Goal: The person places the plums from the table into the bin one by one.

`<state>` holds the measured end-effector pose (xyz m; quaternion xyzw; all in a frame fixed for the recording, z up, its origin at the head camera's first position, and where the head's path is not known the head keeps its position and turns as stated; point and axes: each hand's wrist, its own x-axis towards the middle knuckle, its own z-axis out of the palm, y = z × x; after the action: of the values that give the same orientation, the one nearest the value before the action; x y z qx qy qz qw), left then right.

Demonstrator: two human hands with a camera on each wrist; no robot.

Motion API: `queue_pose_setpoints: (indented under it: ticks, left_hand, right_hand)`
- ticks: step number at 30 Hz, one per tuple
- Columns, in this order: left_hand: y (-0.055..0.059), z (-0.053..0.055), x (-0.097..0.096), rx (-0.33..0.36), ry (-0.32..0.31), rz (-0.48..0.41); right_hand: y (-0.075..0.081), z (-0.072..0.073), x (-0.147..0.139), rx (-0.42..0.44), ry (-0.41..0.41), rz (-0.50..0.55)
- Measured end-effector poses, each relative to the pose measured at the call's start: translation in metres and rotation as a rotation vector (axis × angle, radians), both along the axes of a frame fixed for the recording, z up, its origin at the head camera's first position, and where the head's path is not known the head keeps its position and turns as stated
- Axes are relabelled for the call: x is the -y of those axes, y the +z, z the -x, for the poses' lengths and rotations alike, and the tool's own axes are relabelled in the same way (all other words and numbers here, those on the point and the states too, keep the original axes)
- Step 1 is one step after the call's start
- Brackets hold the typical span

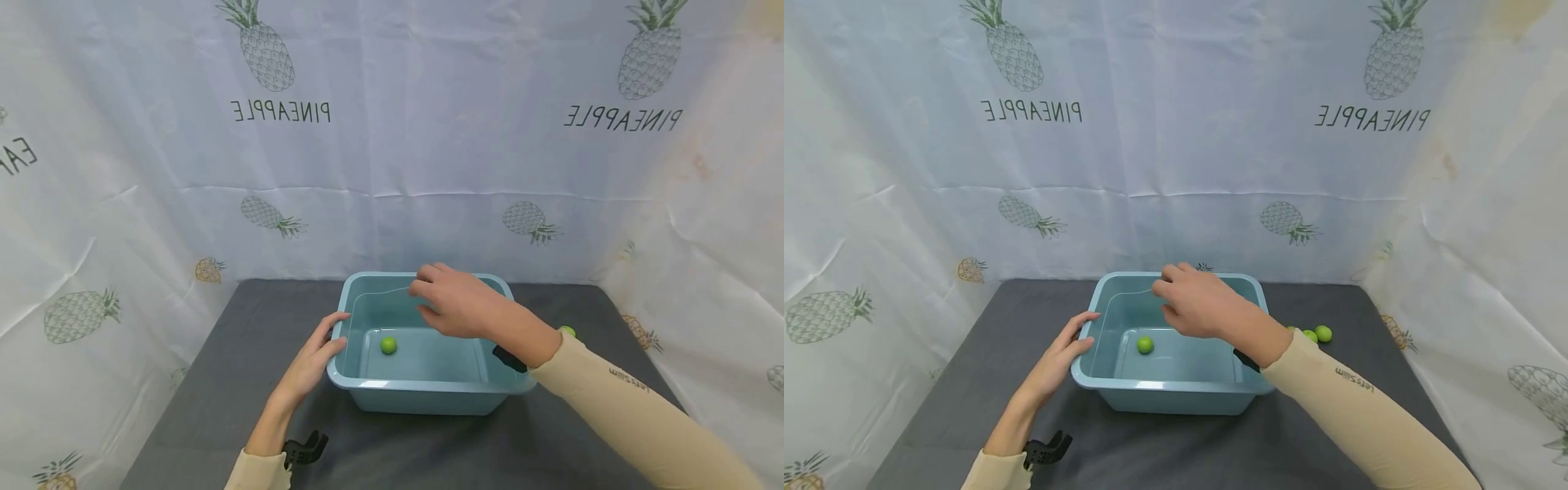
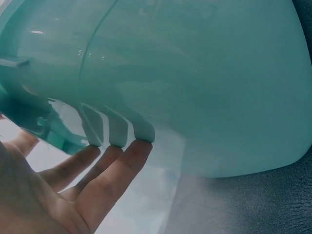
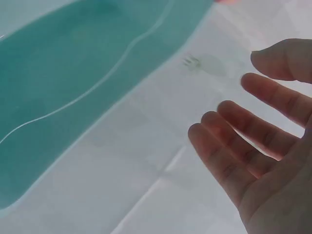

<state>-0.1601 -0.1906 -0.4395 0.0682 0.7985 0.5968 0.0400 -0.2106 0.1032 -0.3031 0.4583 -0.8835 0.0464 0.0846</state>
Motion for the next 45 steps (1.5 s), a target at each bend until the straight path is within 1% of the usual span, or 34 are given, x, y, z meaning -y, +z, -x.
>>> queue_pose_setpoints:
  ticks: [2,5,9,14,18,22,26,29,33,37,42,45]
  left_hand:
    - [0.000,0.000,0.000,0.000,-0.002,-0.001]
    - [-0.001,0.000,0.000,-0.003,-0.001,-0.003]
    - [-0.001,0.000,0.000,-0.002,-0.001,-0.009]
    - [-0.001,0.001,-0.001,-0.002,-0.006,-0.013]
    - [-0.003,0.001,-0.002,-0.002,-0.005,-0.018]
    - [-0.005,0.000,-0.003,-0.007,-0.008,-0.024]
    - [-0.006,-0.002,-0.002,-0.007,-0.004,-0.024]
    - [-0.006,-0.003,0.001,-0.008,-0.004,-0.028]
    - [-0.005,-0.001,0.003,-0.017,-0.018,-0.022]
    - [-0.005,0.001,0.003,-0.021,-0.025,-0.008]
    - [-0.005,0.001,0.002,-0.012,-0.020,-0.011]
    - [-0.005,0.002,0.001,-0.011,-0.026,-0.019]
  right_hand:
    - [0.000,-0.004,-0.009,0.002,-0.018,0.030]
    - [-0.003,-0.009,-0.022,-0.009,-0.032,0.071]
    - [-0.011,-0.015,-0.042,-0.043,-0.049,0.138]
    - [-0.020,-0.022,-0.067,-0.075,-0.098,0.226]
    - [-0.025,-0.027,-0.083,-0.080,-0.128,0.295]
    - [-0.030,-0.029,-0.101,-0.065,-0.217,0.362]
    - [-0.040,-0.029,-0.117,-0.061,-0.328,0.469]
    - [-0.051,-0.026,-0.127,-0.041,-0.394,0.547]
    - [-0.071,-0.021,-0.142,-0.005,-0.460,0.623]
    - [-0.091,-0.018,-0.156,0.024,-0.517,0.673]
    - [-0.116,-0.014,-0.169,0.054,-0.582,0.749]
    - [-0.132,-0.010,-0.176,0.084,-0.638,0.791]
